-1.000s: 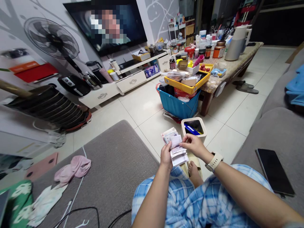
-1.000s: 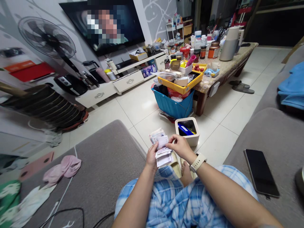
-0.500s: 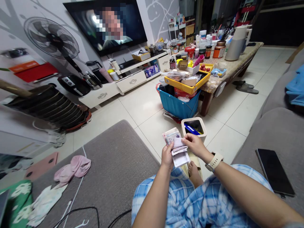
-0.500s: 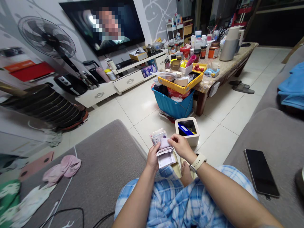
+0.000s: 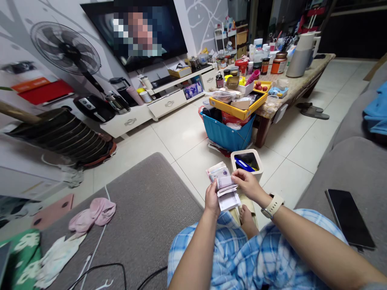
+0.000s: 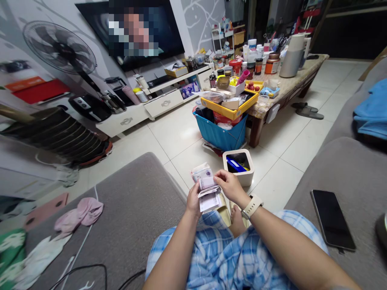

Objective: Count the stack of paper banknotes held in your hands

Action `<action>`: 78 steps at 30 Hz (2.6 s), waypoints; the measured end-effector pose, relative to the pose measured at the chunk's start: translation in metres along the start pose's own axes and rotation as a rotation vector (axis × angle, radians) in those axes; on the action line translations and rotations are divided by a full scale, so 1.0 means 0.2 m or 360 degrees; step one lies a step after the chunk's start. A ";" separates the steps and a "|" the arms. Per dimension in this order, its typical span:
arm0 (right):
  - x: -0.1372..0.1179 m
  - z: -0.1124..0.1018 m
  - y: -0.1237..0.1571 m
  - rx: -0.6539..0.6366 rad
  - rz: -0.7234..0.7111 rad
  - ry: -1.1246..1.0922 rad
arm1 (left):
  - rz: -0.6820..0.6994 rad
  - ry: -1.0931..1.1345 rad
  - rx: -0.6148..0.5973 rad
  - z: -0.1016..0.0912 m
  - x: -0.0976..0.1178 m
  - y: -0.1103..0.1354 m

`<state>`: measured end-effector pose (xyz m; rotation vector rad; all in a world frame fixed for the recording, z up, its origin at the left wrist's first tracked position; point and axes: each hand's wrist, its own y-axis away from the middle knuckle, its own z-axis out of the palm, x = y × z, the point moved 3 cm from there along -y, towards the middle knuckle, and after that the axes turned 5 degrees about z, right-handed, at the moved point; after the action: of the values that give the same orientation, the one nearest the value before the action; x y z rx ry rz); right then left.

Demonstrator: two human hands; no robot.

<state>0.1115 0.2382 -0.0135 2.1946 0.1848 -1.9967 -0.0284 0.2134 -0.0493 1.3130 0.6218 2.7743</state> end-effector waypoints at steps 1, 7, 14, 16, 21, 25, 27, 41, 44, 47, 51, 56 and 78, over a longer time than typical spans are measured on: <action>0.00 0.00 0.00 0.0001 0.0004 -0.0001 | 0.0004 0.0001 -0.0001 0.00 0.00 0.00; 0.00 0.00 0.00 -0.0015 0.0015 -0.0005 | 0.0019 0.0000 0.0006 0.01 0.01 0.01; 0.01 0.00 0.00 -0.0011 0.0016 0.0017 | 0.0015 0.0003 0.0005 0.00 0.00 0.00; 0.00 0.00 0.00 -0.0021 0.0018 0.0014 | 0.0004 0.0008 0.0000 0.00 0.00 0.00; -0.01 0.00 0.01 -0.0045 0.0015 -0.0001 | -0.0004 0.0012 0.0000 -0.01 -0.01 -0.01; -0.01 0.01 0.01 -0.0070 -0.0008 -0.0013 | -0.0018 0.0018 -0.0010 0.00 0.00 -0.01; 0.00 0.01 0.00 -0.0080 -0.0019 -0.0036 | -0.0019 0.0018 -0.0007 0.00 0.00 0.00; -0.01 0.02 0.01 -0.0131 0.0008 -0.0159 | -0.0020 0.0013 0.0001 0.01 0.02 0.00; -0.02 0.02 0.01 -0.0160 -0.0004 -0.0169 | 0.0015 0.0010 -0.0026 0.01 0.02 0.00; -0.01 0.02 0.01 -0.0164 0.0001 -0.0161 | 0.0039 0.0014 -0.0043 0.01 0.01 0.00; 0.04 0.00 -0.01 -0.0023 0.0032 -0.0054 | 0.0004 -0.0006 -0.0064 0.01 0.01 0.00; 0.08 -0.02 -0.02 0.0153 0.0069 0.0042 | 0.0002 -0.0032 -0.0076 0.01 0.00 0.00; 0.05 0.02 -0.01 -0.0105 0.0033 -0.0132 | 0.0016 0.0066 -0.0030 -0.01 0.00 -0.03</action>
<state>0.1084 0.2390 -0.0234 2.0614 0.2130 -2.0362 -0.0303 0.2173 -0.0531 1.2614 0.5906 2.8152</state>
